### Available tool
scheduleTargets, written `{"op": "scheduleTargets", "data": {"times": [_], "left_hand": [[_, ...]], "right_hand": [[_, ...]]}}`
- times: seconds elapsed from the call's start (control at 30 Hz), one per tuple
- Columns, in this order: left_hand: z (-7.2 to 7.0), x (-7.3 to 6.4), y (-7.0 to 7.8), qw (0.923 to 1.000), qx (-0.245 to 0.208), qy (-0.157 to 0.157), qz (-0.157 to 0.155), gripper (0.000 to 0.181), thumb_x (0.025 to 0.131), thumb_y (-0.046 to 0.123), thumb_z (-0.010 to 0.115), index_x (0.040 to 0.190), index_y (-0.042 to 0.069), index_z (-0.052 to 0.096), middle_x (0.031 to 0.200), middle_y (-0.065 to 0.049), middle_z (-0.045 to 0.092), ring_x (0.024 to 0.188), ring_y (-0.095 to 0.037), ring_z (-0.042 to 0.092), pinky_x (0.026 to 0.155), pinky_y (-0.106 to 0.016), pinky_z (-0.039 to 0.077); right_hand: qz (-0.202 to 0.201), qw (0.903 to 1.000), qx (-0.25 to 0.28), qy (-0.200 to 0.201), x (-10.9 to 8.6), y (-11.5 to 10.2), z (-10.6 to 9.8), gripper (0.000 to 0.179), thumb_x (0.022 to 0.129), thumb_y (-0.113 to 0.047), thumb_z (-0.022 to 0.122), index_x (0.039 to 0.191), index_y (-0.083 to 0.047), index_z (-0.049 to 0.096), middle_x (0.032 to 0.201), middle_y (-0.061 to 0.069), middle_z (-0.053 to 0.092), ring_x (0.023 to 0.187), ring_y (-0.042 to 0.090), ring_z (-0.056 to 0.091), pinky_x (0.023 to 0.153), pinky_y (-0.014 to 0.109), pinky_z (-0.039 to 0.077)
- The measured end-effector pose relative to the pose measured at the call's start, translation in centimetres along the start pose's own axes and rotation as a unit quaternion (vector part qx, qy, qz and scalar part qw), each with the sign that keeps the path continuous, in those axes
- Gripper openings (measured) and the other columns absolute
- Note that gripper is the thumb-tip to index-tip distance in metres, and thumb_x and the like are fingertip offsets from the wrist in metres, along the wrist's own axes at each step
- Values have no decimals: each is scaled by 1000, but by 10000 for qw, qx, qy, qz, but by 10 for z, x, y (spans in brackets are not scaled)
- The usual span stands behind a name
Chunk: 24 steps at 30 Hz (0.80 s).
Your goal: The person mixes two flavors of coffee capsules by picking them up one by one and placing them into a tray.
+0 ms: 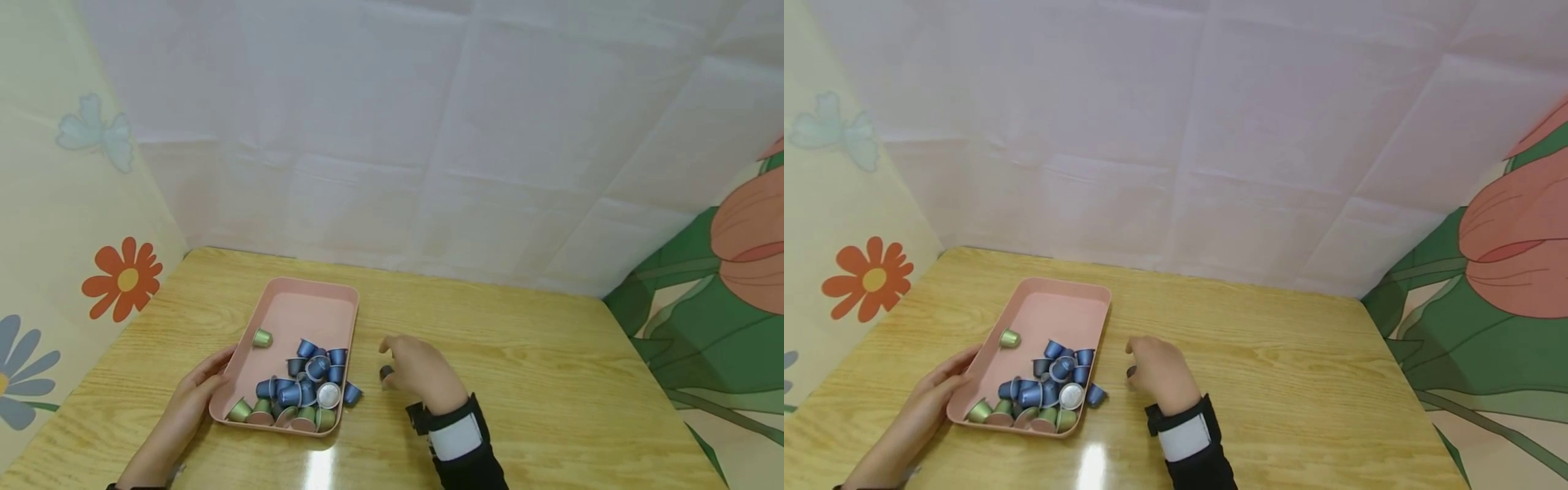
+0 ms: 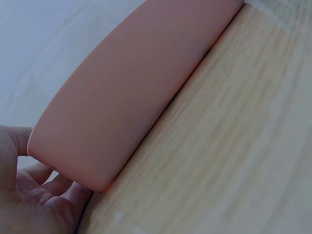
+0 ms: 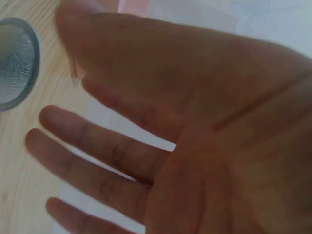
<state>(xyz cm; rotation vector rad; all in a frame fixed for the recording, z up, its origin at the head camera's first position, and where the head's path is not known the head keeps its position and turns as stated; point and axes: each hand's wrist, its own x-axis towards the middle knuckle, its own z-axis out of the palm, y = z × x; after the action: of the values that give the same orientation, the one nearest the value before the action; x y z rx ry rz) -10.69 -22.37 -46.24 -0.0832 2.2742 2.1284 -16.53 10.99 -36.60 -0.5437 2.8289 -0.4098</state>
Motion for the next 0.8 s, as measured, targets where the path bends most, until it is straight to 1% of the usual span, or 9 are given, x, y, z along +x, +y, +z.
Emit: {"op": "scheduleTargets", "data": {"times": [0.13, 0.23, 0.3, 0.37, 0.43, 0.63, 0.8], "left_hand": [[0, 0, 0, 10000, 60, 2, 2, 63, 96, 26, 50, 144, -8, 27, 110, 39, 44, 102, 26, 40, 82, 2, 40], [0, 0, 0, 10000, 78, -7, -24, 63, 96, 26, 50, 144, -8, 27, 111, 39, 44, 102, 26, 39, 82, 2, 40], [0, 0, 0, 10000, 51, -8, -27, 63, 96, 26, 50, 144, -8, 27, 111, 39, 44, 103, 26, 40, 82, 2, 40], [0, 0, -1, 10000, 31, -4, -28, 63, 96, 25, 50, 144, -8, 27, 111, 39, 44, 102, 26, 40, 82, 2, 40], [0, 0, -1, 10000, 25, -5, -37, 63, 96, 25, 50, 144, -7, 27, 111, 39, 45, 102, 26, 40, 82, 2, 40], [-1, 0, -2, 10000, 55, -6, -69, 62, 96, 25, 50, 145, -6, 28, 112, 38, 44, 103, 25, 40, 82, 2, 40], [-1, 0, -1, 10000, 45, -7, -41, 62, 96, 25, 50, 145, -6, 28, 112, 39, 44, 103, 25, 40, 82, 2, 39]], "right_hand": [[185, 9997, 113, -119, 2, 4, 2, 47, 70, -18, 78, 114, -9, 65, 101, 10, 70, 86, 21, 60, 78, 43, 53], [141, 9997, 135, -131, 4, 7, 5, 43, 70, -17, 78, 111, -9, 67, 92, 8, 70, 78, 18, 58, 76, 42, 53], [118, 9997, 150, -137, 6, 8, 8, 40, 70, -16, 78, 108, -9, 69, 90, 7, 70, 75, 16, 56, 75, 41, 53], [103, 9997, 173, -164, 8, 8, 10, 37, 70, -17, 78, 105, -9, 70, 91, 7, 71, 75, 16, 57, 75, 41, 53], [79, 9997, 144, -167, 9, 9, 13, 35, 70, -17, 78, 102, -8, 71, 95, 8, 72, 78, 17, 58, 76, 42, 53], [30, 10000, -7, -95, 12, 11, 17, 31, 70, -16, 78, 99, -8, 71, 100, 9, 73, 85, 19, 61, 79, 42, 54], [-54, 9999, -100, 1, 13, 10, 17, 29, 70, -17, 78, 97, -7, 71, 98, 9, 73, 82, 18, 61, 76, 40, 54]]}}
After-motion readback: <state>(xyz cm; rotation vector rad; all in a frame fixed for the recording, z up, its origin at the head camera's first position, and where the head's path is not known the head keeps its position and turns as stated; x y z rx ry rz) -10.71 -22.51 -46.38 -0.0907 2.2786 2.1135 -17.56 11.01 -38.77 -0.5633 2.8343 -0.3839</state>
